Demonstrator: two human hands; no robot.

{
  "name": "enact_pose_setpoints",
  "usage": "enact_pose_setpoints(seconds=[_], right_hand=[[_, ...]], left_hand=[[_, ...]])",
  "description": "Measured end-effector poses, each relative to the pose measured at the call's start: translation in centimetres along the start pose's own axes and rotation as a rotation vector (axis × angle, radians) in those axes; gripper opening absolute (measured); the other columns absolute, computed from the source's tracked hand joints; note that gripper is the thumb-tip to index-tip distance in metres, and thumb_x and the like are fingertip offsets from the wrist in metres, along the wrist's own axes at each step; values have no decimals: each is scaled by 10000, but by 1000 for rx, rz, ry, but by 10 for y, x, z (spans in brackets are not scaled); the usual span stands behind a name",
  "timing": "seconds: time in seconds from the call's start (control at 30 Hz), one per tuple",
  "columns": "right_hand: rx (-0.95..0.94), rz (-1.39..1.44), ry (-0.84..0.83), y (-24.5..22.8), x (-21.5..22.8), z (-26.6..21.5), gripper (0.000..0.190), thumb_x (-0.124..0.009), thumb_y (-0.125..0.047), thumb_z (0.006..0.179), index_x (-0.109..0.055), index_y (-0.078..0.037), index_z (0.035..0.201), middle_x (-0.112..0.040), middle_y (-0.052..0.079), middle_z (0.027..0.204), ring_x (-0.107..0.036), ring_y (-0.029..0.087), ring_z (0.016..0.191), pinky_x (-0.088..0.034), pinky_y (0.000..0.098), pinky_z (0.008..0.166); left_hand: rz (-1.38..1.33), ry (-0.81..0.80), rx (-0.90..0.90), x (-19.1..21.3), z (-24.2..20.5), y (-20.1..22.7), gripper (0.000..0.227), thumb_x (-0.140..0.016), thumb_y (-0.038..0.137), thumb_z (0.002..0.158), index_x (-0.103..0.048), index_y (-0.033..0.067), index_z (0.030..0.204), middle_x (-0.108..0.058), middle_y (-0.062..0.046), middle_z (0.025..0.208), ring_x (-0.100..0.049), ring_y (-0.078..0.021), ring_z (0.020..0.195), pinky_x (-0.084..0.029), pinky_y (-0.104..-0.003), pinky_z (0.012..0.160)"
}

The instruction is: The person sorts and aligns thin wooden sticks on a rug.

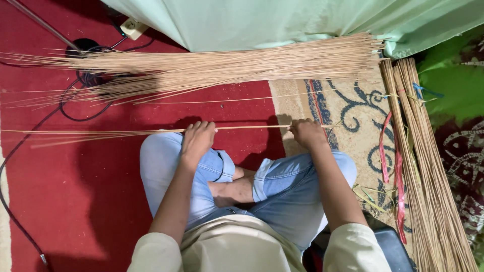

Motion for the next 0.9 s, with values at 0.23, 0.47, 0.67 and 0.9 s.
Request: enact_pose_setpoints(seconds=[0.23,0.47,0.67,0.9], right_hand=[[-309,118,-137,57,-17,-1,732,-310,-775,1017,-685,-215,1303,-697,132,1323,-560,381,1334,-362,576,1141],[-277,237,-117,36,-7,-6,751,-433,-754,987,-709,-98,1226,-653,244,1304,-555,491,1294,-425,560,1101],[-267,216,-138,24,-2,-5,774,-440,-762,969,-635,-89,1297,-567,216,1380,-447,517,1349,-464,592,1070],[-268,-161,-155,20,-33,26,633,-367,-639,1030,-582,-198,1430,-510,95,1497,-354,381,1411,-185,652,1212]], left_hand=[[46,0,203,-8,8,-26,182,-608,327,974,-619,158,907,-630,-63,872,-623,-297,919,-470,-449,823],[8,-100,96,-35,4,-17,184,-557,308,991,-632,154,924,-656,-75,879,-637,-300,934,-479,-451,828],[-19,-261,155,-59,11,-18,250,-483,324,1033,-654,142,1013,-709,-112,985,-644,-322,1034,-488,-482,897],[5,-443,212,-92,20,-15,354,-458,408,1037,-686,142,1081,-740,-125,1055,-634,-331,1125,-468,-516,951]])
Point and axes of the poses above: each hand's wrist, its own z-axis towards the middle knuckle, its own x-axis out of the back of the hand, y = z × x, the point moved 4 cm from there along z, towards the middle knuckle
